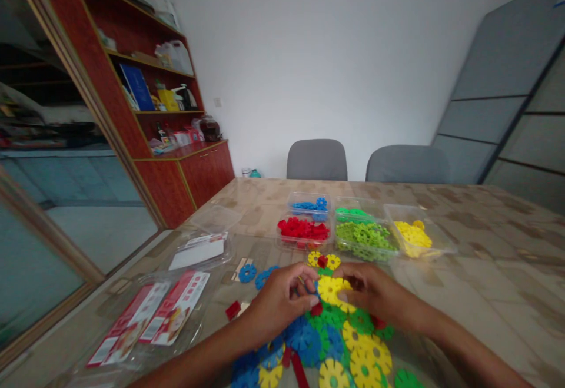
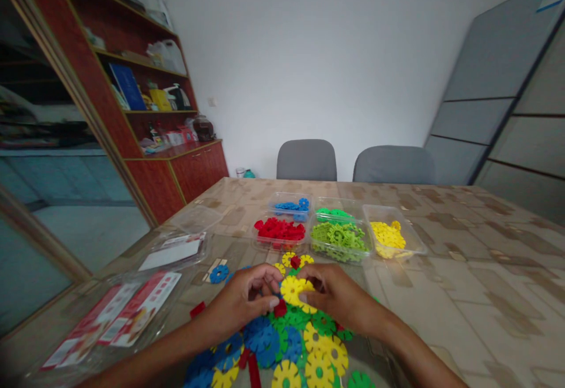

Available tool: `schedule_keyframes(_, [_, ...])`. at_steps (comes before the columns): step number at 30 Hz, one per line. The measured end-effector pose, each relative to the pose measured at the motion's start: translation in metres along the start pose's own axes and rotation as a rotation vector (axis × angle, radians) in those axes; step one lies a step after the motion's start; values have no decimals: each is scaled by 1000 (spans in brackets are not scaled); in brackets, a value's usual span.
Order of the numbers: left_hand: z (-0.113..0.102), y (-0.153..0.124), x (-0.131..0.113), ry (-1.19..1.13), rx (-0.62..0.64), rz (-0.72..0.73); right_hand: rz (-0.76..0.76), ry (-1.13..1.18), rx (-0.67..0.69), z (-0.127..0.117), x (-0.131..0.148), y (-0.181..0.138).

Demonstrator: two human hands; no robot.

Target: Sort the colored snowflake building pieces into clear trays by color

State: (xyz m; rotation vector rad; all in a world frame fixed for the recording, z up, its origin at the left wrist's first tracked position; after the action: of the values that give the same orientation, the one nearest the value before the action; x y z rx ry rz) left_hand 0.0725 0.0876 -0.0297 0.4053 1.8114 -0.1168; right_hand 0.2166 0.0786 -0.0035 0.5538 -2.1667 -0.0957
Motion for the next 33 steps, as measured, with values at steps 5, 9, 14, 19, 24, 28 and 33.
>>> schedule_keyframes(5, [-13, 4, -12, 163, -26, 102, 141, -285, -411, -118, -54, 4])
schedule_keyframes(9, [-12, 5, -11, 199, -3, 98, 307, -469, -701, -196, -101, -18])
schedule_keyframes(14, [-18, 9, -12, 254, 19, 113, 330, -473, -698, -209, -116, -25])
schedule_keyframes(19, [-8, -4, -26, 415, 194, 290, 188, -350, -417, -161, -75, -9])
schedule_keyframes(24, [14, -27, -28, 570, 423, 364, 94, -175, 200, -39, -21, -21])
schedule_keyframes(28, [6, -24, -21, 649, 413, 350, 55, -300, 184, 8, -4, -27])
schedule_keyframes(33, [-9, -14, -17, 705, 371, 340, 47, -355, 116, 32, -14, -22])
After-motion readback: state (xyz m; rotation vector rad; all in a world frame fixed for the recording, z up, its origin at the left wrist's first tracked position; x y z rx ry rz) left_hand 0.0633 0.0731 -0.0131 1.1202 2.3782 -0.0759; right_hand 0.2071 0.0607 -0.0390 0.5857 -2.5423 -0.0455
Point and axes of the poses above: each hand's wrist, its own y-axis towards the middle knuckle, its own z-axis out of the palm, x = y × z, the point moved 9 cm from there along y, towards the middle knuckle, and after that the axes turned 11 degrees about -x, right-handed, at the moved point
